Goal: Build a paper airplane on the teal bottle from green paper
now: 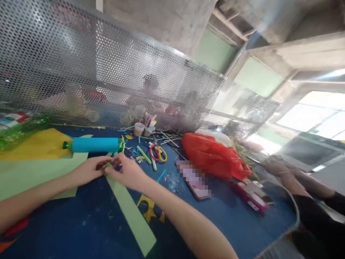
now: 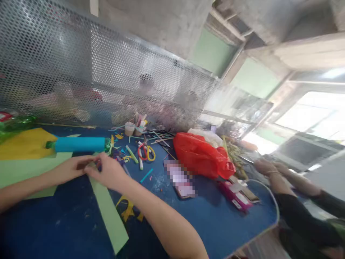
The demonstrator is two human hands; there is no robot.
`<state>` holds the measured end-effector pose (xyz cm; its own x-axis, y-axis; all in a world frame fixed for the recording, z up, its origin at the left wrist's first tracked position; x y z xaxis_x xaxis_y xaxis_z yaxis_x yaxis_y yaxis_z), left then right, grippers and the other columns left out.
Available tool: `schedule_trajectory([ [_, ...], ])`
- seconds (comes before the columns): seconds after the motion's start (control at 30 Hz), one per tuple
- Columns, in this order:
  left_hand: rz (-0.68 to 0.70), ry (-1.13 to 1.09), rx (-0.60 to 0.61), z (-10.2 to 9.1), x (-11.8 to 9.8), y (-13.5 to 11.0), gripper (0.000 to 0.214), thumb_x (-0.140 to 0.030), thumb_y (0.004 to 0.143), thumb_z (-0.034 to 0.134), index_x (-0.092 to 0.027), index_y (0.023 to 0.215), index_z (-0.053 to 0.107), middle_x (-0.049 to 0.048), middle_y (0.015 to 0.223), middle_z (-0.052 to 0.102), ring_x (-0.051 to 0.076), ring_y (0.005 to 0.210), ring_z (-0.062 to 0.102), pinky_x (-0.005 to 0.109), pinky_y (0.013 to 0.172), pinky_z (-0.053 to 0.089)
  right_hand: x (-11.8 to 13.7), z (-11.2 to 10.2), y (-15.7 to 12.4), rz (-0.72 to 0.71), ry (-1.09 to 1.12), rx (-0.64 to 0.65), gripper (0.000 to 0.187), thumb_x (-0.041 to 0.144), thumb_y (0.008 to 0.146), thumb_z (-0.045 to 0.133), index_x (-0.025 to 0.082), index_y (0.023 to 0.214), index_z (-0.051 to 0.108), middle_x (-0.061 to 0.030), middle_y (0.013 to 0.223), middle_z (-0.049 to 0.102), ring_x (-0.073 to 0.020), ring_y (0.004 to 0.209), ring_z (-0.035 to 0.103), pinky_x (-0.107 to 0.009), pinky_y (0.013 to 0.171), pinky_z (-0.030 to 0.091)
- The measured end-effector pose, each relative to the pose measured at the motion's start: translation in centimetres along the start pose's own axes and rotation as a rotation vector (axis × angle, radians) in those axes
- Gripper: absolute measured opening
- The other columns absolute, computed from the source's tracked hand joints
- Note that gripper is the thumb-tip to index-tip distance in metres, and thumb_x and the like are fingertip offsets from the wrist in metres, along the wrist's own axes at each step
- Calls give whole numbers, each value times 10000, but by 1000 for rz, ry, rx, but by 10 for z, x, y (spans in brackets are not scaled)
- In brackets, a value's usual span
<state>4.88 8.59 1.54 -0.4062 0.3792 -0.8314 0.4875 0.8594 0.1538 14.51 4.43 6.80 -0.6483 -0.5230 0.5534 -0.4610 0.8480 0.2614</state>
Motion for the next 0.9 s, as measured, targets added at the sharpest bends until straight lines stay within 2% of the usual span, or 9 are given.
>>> schedule_trajectory([
  [0.1,-19,-18,-30,2,0,-3,430,-432,730,558,-187,1083,587,83,1108,654,252,971,629,347,818,520,6,30,-7,-4,-12,66,366,367,787,581,197,1078,439,0,791,651,-147,648,612,-224,544,414],
  [0.2,-14,-9,-81,-1,-2,-6,419,-443,731,553,-198,1068,601,81,1091,661,252,962,632,347,809,525,16,46,-11,-78,41,114,200,317,811,563,212,964,488,36,739,618,-110,623,592,-195,563,424],
  [0.27,-1,8,-129,-6,-3,-7,408,-451,736,550,-204,1054,611,80,1103,656,249,978,626,349,831,517,22,45,-13,-145,48,101,106,299,838,533,212,891,504,38,770,607,-90,640,577,-182,599,432],
  [0.37,25,58,-169,-9,-5,-8,419,-481,775,513,-207,1079,604,82,1123,646,243,995,619,356,851,509,25,37,-15,-207,-135,8,87,259,823,547,194,879,533,-6,859,593,-130,776,562,-229,715,445],
  [0.5,43,114,-184,-9,-8,-9,432,-505,795,492,-203,1083,605,77,1140,639,233,993,618,347,855,507,19,28,-16,-171,-399,-94,318,354,763,629,169,1010,551,-84,996,544,-227,933,493,-332,802,437],
  [0.57,53,140,-202,-11,-10,-10,442,-518,797,482,-203,1080,609,75,1146,637,231,995,616,342,854,505,18,28,-16,-169,-438,-95,382,414,775,614,169,1058,540,-86,1000,535,-231,920,480,-343,808,433],
  [0.7,67,214,-236,-15,-12,-10,448,-528,799,462,-206,1067,621,78,1135,641,232,975,619,337,836,507,21,32,-16,-224,-479,-66,347,422,806,573,154,1025,547,-76,941,546,-218,894,470,-342,848,411],
  [0.9,119,366,-212,-10,-15,-10,383,-464,835,421,-220,1042,633,66,1075,664,224,962,614,344,843,491,17,39,-14,-217,-592,1,210,224,850,472,142,1032,541,-74,922,563,-210,863,478,-344,793,430],
])
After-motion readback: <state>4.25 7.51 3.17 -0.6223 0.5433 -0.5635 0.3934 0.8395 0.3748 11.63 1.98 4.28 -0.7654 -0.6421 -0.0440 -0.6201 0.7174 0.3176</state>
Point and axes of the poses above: each hand's wrist, its own y-axis towards the middle knuckle, its own z-axis out of the palm, x = y × z, the point moved 10 cm from there along y, towards the middle knuckle
